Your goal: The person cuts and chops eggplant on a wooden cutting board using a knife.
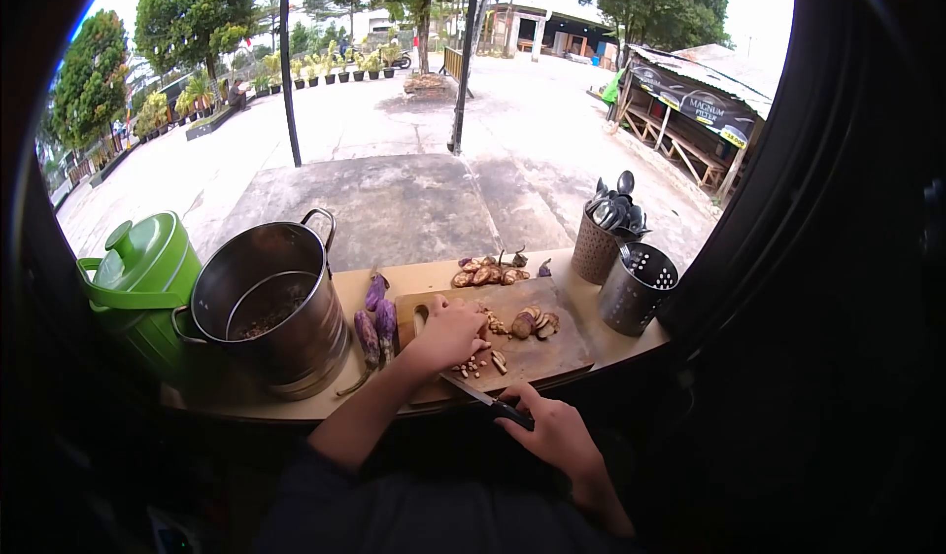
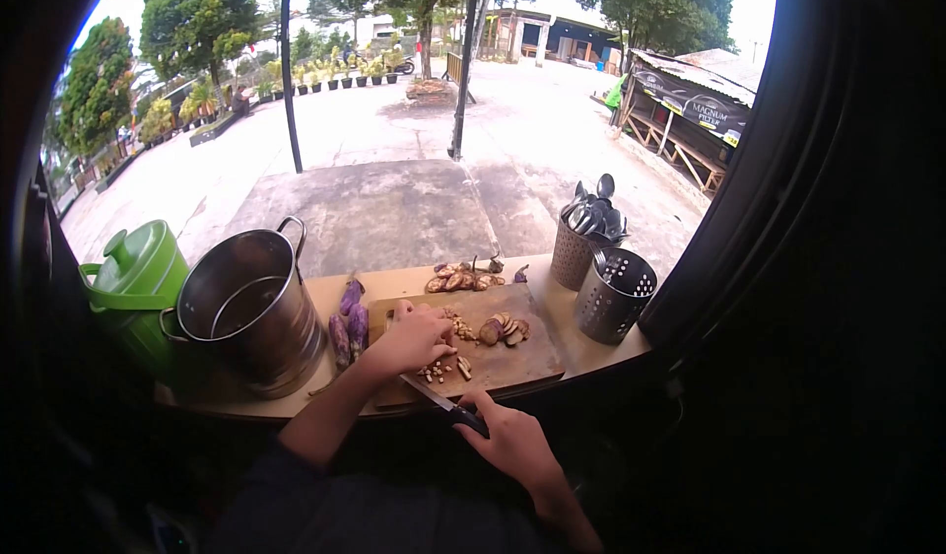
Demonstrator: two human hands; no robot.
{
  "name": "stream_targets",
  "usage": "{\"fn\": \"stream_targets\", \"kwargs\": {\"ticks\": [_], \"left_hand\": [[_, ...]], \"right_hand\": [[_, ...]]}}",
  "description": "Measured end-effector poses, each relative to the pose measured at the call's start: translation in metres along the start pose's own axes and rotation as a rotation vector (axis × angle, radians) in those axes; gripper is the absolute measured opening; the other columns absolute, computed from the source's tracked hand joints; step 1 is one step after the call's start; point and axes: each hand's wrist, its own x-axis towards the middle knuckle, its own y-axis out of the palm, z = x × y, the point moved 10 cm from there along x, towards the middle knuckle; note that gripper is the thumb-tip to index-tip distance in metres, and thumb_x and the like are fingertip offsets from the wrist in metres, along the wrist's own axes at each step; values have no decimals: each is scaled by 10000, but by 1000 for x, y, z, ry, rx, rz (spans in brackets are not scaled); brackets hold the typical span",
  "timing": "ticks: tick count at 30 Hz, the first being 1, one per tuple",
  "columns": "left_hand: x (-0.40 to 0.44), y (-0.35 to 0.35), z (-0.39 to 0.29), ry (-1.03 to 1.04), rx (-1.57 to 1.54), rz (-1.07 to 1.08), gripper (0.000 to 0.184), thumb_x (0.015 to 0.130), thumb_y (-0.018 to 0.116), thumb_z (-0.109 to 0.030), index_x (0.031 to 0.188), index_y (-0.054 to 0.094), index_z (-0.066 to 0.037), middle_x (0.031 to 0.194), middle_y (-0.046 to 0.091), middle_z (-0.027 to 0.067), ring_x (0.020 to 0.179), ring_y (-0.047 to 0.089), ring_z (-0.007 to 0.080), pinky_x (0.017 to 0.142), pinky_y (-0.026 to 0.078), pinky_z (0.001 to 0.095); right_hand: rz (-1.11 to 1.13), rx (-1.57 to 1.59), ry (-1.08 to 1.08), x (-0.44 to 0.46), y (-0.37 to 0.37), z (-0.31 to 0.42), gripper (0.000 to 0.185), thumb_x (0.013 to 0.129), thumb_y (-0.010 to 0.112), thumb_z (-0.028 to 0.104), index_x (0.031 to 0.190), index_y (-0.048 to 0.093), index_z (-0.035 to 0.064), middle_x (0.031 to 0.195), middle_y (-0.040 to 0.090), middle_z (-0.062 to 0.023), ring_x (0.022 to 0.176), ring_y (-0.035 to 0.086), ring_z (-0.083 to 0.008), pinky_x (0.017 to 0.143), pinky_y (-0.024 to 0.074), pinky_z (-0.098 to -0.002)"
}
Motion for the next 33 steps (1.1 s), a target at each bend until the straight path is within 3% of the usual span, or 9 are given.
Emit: {"fn": "stream_targets", "kwargs": {"ticks": [4,11,18,20,23,33], "left_hand": [[-4,-9,7,-27,-111,39,195,900,722,-335,971,702,-155,1008,697,46,1081,615,233,963,310,459],[-58,-67,9,-41,-206,-228,202,913,709,-330,971,689,-137,988,684,59,1051,603,242,957,314,429],[-83,-20,0,-105,-97,-178,195,883,729,-299,975,675,-136,967,664,54,1045,604,239,932,333,410],[-87,-21,0,-137,-73,-284,210,869,733,-282,980,669,-115,973,659,60,1045,602,250,926,365,412],[-93,-23,0,-198,-141,-339,208,853,741,-246,972,667,-93,991,659,68,1035,606,261,911,410,412],[-105,-16,2,-276,-349,-509,162,826,761,-153,955,692,-84,951,658,75,985,632,288,885,468,423]], "right_hand": [[44,-11,-30,4,0,0,303,924,731,299,1149,599,144,877,734,-115,833,725,-344,684,553,-428],[-68,11,39,18,-4,-20,321,941,725,278,1191,616,109,896,719,-176,867,709,-374,729,543,-441],[-93,149,142,11,-5,-10,326,961,694,200,1261,621,97,908,711,-199,850,704,-383,713,540,-423],[-88,192,139,7,1,-9,314,972,668,204,1267,619,107,949,714,-206,879,700,-401,725,547,-444],[-144,193,41,2,0,-1,291,951,683,112,1236,663,62,1077,724,-203,968,721,-367,818,567,-366],[-123,158,64,-6,3,4,293,948,682,103,1237,671,58,1051,727,-201,939,719,-368,792,568,-383]]}}
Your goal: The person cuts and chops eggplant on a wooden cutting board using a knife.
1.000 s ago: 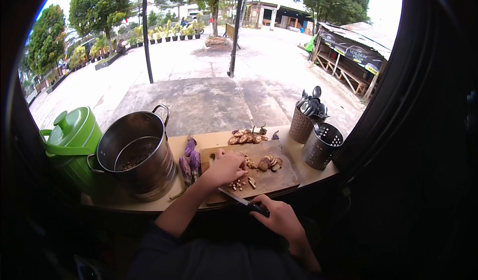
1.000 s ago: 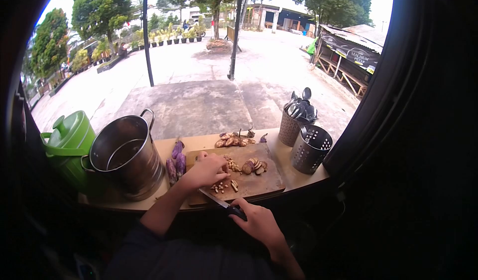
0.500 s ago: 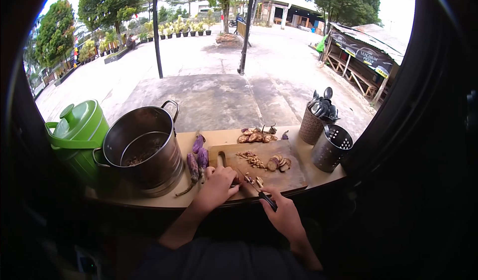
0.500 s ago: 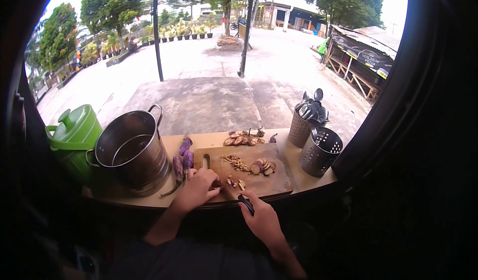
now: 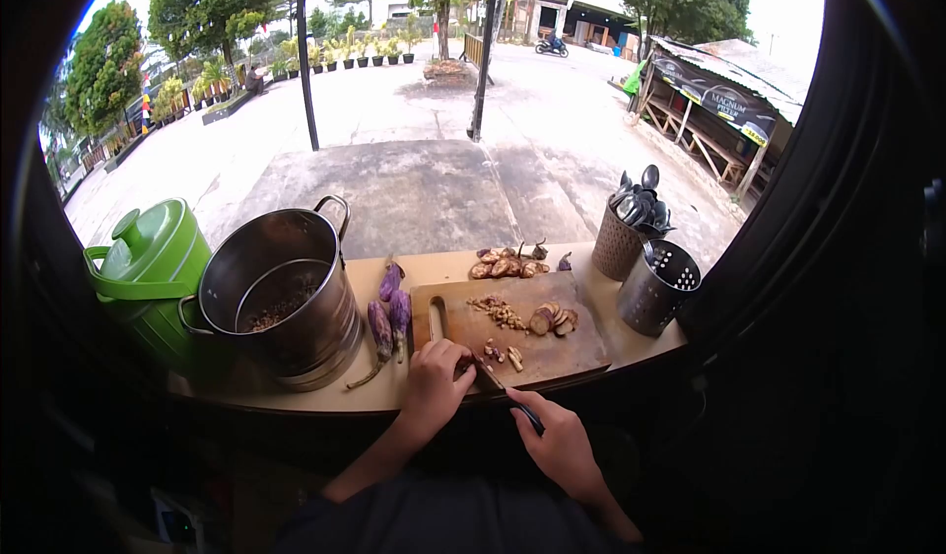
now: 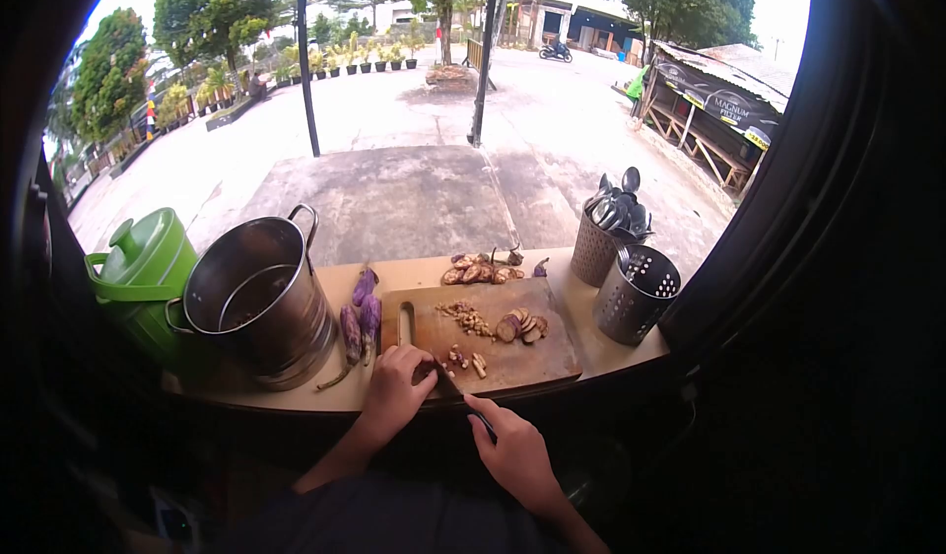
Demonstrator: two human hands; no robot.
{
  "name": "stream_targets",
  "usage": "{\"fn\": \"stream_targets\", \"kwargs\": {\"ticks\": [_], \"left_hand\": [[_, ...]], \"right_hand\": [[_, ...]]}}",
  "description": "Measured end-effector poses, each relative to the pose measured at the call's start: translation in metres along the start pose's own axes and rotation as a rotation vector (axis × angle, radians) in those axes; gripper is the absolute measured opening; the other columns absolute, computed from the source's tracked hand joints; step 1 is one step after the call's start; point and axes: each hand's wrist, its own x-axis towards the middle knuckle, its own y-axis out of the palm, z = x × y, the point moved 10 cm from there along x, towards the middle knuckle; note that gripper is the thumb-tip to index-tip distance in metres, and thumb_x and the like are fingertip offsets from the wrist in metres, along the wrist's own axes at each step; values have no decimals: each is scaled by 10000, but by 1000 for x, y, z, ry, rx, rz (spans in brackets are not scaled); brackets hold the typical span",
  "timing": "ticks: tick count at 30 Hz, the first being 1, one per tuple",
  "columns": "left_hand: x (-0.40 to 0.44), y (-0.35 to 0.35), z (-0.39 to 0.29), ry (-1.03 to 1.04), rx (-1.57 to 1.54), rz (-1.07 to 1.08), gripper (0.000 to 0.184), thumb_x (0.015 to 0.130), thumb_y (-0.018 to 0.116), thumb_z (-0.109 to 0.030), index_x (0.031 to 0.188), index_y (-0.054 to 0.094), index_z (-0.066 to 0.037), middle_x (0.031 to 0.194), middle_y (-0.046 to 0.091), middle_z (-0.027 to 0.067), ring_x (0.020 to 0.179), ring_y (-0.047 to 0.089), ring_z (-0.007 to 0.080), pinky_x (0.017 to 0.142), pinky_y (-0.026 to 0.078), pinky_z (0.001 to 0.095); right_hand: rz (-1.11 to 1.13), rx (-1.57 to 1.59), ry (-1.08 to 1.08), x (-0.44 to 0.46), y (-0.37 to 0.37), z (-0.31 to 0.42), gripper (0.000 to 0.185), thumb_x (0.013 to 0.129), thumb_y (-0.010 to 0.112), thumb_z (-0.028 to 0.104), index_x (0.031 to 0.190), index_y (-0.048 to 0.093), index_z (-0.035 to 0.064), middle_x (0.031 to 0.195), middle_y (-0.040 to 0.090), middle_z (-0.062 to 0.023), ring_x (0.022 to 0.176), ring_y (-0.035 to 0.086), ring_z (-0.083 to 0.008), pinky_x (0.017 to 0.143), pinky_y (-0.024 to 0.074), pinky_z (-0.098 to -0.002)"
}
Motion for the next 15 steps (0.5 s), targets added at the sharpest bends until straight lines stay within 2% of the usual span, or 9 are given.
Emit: {"fn": "stream_targets", "kwargs": {"ticks": [3,6,8,12,14,15], "left_hand": [[0,0,1,3,-13,-8,157,827,759,-154,952,695,-83,953,656,74,974,635,292,881,473,426],[0,2,0,17,-23,-9,156,825,761,-147,952,698,-84,945,655,75,973,632,295,880,473,424],[-1,0,0,10,-16,-31,163,822,766,-143,957,698,-82,935,653,78,970,632,293,880,473,422],[-3,-6,-3,29,-34,-39,172,809,774,-111,958,707,-56,940,678,89,933,645,300,854,500,416],[-5,-8,0,14,-88,-34,195,806,778,-103,979,709,-45,947,681,98,919,648,304,843,507,416],[-6,-8,0,11,-86,-36,195,806,778,-103,979,709,-45,947,681,98,919,648,304,843,507,416]], "right_hand": [[-29,-22,-40,3,1,4,283,947,682,98,1227,675,59,1028,725,-206,909,712,-380,773,566,-389],[4,-50,16,11,8,2,276,945,685,98,1218,676,58,1013,722,-210,900,706,-391,761,562,-402],[-22,-79,-40,16,10,2,250,968,661,164,1207,668,91,947,713,-189,856,697,-383,726,556,-452],[-44,-37,-60,18,7,1,259,966,665,164,1216,666,96,960,716,-189,862,699,-384,731,555,-453],[-56,-2,-26,15,1,3,275,942,693,104,1210,677,45,1045,728,-202,964,716,-371,806,568,-389],[-52,-1,-27,13,0,4,275,942,693,104,1210,677,45,1045,728,-202,964,716,-371,806,568,-389]]}}
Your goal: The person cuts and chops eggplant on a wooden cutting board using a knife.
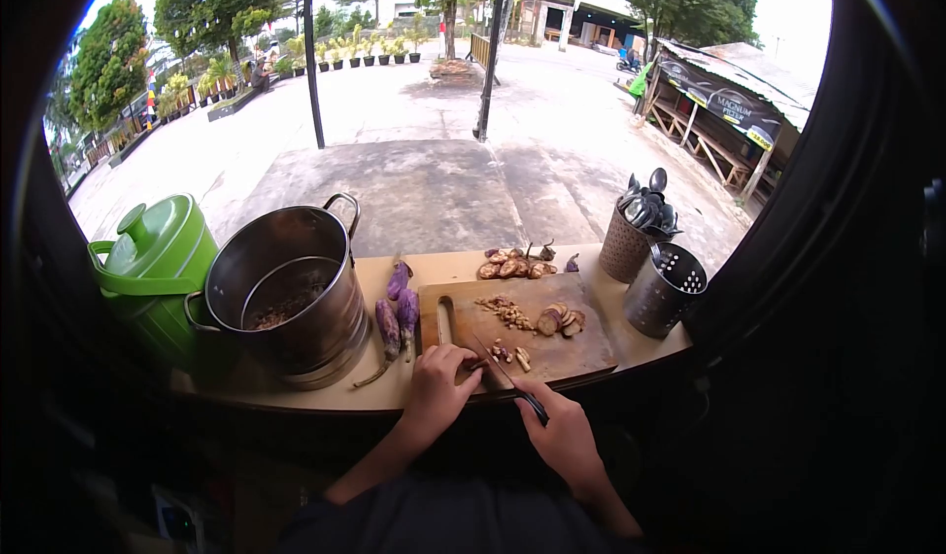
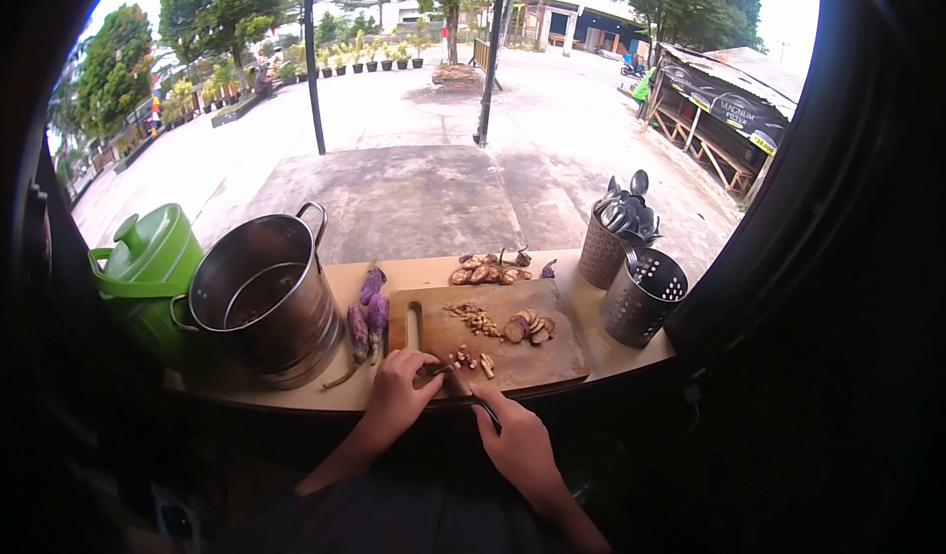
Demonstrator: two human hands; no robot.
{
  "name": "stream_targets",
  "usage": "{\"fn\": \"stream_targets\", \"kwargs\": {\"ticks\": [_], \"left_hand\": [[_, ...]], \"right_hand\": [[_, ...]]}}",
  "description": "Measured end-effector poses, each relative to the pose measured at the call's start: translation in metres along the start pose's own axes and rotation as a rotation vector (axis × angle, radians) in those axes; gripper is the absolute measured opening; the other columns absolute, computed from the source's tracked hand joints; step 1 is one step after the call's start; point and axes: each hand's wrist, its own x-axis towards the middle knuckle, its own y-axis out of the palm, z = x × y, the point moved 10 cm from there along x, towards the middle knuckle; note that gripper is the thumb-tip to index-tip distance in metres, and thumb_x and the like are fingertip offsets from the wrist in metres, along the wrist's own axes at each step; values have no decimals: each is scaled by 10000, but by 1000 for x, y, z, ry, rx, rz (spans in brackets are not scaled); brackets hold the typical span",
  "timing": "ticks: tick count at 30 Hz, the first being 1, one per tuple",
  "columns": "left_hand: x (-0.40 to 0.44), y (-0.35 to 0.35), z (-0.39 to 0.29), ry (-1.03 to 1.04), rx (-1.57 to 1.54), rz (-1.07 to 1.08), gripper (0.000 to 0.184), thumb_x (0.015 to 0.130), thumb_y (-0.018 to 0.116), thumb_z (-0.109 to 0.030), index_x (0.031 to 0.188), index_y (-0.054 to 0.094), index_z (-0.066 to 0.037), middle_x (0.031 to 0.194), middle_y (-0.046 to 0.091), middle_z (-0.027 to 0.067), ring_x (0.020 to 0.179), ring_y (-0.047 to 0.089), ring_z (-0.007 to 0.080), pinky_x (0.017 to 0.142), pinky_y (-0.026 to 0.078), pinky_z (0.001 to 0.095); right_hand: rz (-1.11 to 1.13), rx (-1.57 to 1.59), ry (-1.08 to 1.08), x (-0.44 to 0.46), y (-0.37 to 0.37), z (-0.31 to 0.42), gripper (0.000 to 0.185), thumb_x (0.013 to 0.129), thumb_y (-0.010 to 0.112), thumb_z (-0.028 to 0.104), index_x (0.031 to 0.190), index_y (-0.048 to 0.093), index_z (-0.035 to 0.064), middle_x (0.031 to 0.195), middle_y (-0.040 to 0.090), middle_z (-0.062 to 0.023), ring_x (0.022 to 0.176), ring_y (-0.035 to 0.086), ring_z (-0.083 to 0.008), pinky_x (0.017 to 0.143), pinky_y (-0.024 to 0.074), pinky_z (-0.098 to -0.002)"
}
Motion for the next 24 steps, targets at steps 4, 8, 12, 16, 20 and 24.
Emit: {"fn": "stream_targets", "kwargs": {"ticks": [4,8,12,16,20,24], "left_hand": [[1,-1,4,-19,-11,-17,177,799,778,-95,955,714,-37,920,688,101,898,655,302,832,511,414],[3,1,3,-2,19,-22,151,796,780,-107,919,720,-43,875,695,92,879,662,293,818,515,410],[4,3,2,13,25,-13,155,796,782,-117,919,721,-46,869,698,87,867,665,288,810,517,407],[4,5,6,-46,-11,8,153,794,791,-124,913,720,-59,877,694,84,873,658,290,824,508,411],[3,4,4,5,-9,-27,183,785,804,-98,931,709,-41,887,691,99,863,659,286,805,520,402],[1,3,6,-16,-27,-7,209,792,799,-115,961,695,-49,906,679,92,893,654,299,837,505,427]], "right_hand": [[41,-14,42,-7,3,-1,270,941,694,103,1203,680,39,1057,730,-201,982,720,-361,825,570,-378],[28,-6,41,-8,5,-2,254,940,694,102,1185,682,37,1023,728,-209,943,724,-365,784,569,-382],[36,-28,56,-5,4,1,242,942,693,102,1174,683,35,992,723,-213,910,724,-369,750,564,-388],[57,-65,61,3,9,-4,244,955,677,129,1190,674,64,968,719,-207,884,708,-388,732,554,-426],[-52,14,-44,3,4,2,268,962,668,149,1224,670,94,976,717,-201,872,696,-398,732,550,-457],[-6,-1,25,-1,0,6,261,945,692,107,1196,682,38,1063,726,-205,972,720,-363,783,563,-381]]}}
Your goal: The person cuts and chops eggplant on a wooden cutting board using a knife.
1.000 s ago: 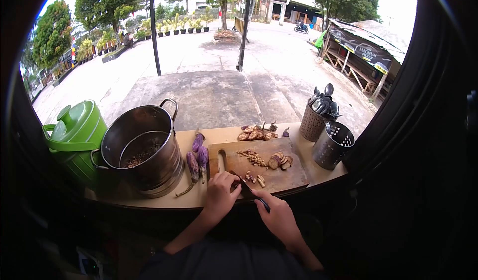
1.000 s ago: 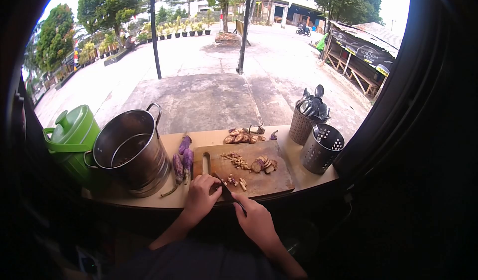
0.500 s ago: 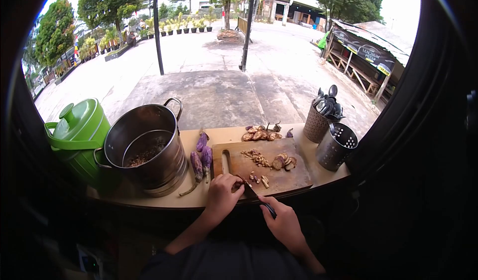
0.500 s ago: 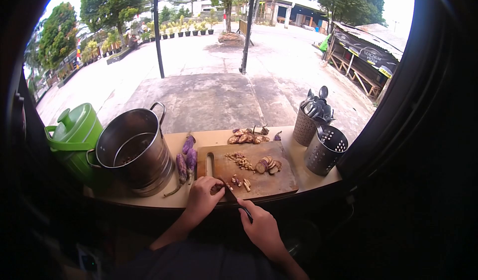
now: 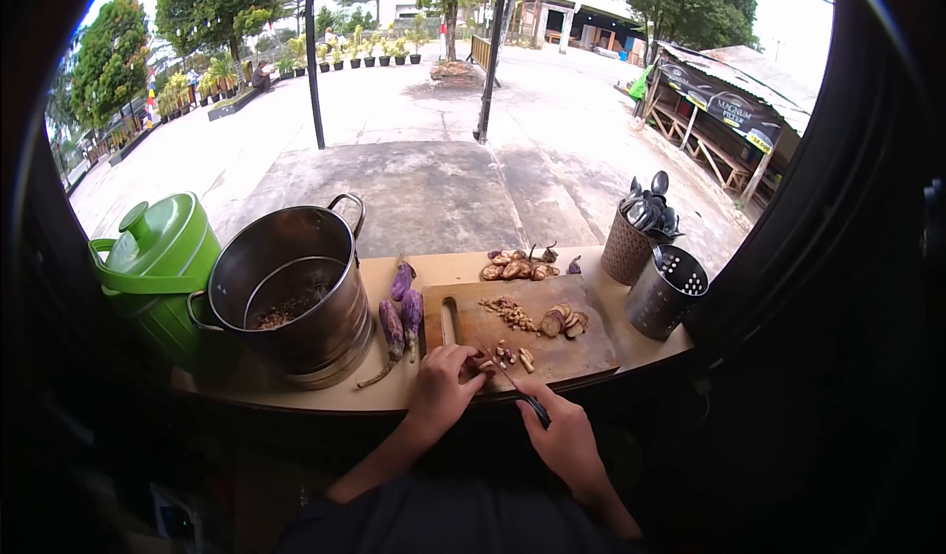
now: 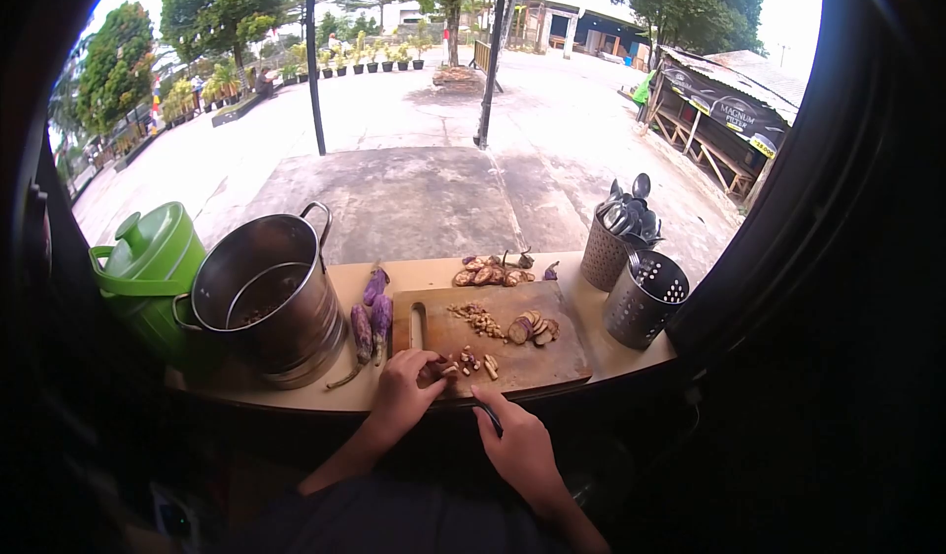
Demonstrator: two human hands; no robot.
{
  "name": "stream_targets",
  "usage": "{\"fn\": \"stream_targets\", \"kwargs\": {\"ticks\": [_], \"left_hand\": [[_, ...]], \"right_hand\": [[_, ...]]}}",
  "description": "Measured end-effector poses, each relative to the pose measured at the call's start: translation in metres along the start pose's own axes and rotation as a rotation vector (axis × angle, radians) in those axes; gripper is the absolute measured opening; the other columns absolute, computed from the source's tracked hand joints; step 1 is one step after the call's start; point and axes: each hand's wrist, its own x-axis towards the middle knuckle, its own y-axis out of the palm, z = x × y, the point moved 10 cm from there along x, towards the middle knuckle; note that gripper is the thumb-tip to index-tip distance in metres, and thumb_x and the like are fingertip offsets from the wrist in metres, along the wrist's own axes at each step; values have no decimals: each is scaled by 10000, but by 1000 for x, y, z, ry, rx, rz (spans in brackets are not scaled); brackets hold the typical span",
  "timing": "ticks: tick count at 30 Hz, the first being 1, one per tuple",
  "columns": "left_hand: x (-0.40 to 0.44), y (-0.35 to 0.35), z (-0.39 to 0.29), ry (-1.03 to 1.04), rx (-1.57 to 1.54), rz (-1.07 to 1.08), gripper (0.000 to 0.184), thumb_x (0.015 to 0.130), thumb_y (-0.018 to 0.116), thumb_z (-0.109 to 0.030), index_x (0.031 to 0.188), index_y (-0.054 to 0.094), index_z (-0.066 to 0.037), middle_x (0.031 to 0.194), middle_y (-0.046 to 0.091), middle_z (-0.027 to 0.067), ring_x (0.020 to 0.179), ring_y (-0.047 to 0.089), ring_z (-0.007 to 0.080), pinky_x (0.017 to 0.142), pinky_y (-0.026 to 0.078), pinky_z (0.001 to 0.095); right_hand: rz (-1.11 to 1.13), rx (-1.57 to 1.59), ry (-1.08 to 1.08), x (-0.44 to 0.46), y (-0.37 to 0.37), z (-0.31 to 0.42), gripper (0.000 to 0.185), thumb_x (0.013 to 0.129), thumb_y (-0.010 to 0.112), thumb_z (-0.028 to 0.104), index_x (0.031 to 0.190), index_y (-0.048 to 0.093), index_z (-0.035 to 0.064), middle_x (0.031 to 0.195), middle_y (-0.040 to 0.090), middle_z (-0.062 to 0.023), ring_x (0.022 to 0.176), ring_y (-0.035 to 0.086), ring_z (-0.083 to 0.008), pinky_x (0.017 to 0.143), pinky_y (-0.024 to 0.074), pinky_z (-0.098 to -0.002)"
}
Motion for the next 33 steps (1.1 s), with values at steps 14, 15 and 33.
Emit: {"fn": "stream_targets", "kwargs": {"ticks": [14,15,33], "left_hand": [[-1,-4,0,11,-60,-24,149,802,782,-68,921,702,-28,888,680,103,872,664,287,776,531,387],[-2,-4,1,11,-60,-26,149,802,782,-68,921,702,-28,888,680,103,872,664,287,776,531,387],[0,-7,4,27,-105,-4,125,791,784,-73,882,710,-31,892,679,105,877,664,297,793,534,398]], "right_hand": [[72,-21,40,7,15,-12,257,961,666,158,1212,666,102,972,718,-201,903,693,-402,740,552,-462],[73,-22,38,8,15,-12,257,961,666,158,1212,666,102,972,718,-201,903,693,-402,740,552,-462],[63,-81,-7,7,14,-10,258,963,667,184,1209,674,108,975,723,-184,881,701,-384,735,557,-459]]}}
